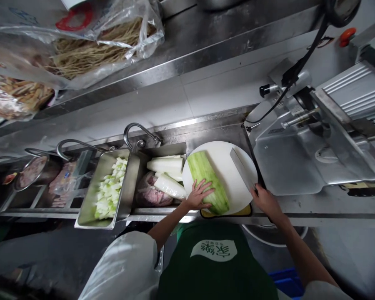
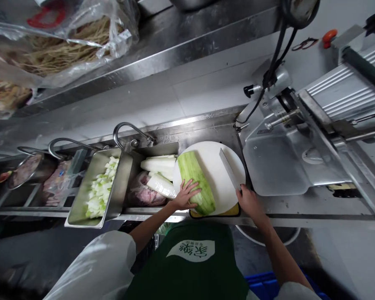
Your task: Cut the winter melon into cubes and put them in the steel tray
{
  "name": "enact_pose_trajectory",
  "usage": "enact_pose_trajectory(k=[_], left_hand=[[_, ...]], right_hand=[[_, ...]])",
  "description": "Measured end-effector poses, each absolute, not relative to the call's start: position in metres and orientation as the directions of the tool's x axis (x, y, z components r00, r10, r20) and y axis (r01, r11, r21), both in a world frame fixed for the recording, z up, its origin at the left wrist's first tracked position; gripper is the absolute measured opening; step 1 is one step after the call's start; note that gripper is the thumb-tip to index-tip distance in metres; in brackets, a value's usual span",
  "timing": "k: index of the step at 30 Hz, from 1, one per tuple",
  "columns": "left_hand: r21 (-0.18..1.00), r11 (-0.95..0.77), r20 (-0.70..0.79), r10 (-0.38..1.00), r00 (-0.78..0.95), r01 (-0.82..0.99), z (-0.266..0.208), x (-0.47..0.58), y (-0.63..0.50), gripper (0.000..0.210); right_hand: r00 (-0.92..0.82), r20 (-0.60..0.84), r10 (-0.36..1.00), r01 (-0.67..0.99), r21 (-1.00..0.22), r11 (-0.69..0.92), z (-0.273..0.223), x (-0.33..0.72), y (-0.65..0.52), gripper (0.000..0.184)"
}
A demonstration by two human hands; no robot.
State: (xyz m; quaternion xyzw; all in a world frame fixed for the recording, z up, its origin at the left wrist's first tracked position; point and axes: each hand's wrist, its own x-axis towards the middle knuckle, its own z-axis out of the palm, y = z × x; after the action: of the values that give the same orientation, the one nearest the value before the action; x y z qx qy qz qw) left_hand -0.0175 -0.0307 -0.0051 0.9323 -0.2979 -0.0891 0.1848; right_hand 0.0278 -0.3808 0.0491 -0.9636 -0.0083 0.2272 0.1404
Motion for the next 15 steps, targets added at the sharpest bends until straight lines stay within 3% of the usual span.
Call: enact_pose_trajectory(k=[3,7,11,15], left_hand=[[0.473,-0.825,0.060,-0.320,0.946,-0.309,-0.030,-0.034,-0.047,0.069],[0.611,-0.779,0.175,-0.039,0.984,-0.139,-0.045,-0.044,-0.086,0.069],[0.667,-0.743,0.153,0.076,0.985,-0.046,-0.034,-0.038,-0.117,0.068],[0.636,-0.770,0.141,0.057,0.988,-0.046,-0.019,-0.027,-0.106,0.056]], right_hand=[[0.890,-0.445,0.099,0.006,-0.207,-0.978,0.053,0.032,-0.372,0.029],[0.879,-0.445,0.170,0.089,-0.197,-0.976,0.056,0.028,-0.350,0.029],[0.860,-0.461,0.218,0.142,-0.195,-0.970,0.056,0.026,-0.329,0.029],[0.827,-0.502,0.252,0.192,-0.169,-0.967,0.058,0.031,-0.322,0.027]])
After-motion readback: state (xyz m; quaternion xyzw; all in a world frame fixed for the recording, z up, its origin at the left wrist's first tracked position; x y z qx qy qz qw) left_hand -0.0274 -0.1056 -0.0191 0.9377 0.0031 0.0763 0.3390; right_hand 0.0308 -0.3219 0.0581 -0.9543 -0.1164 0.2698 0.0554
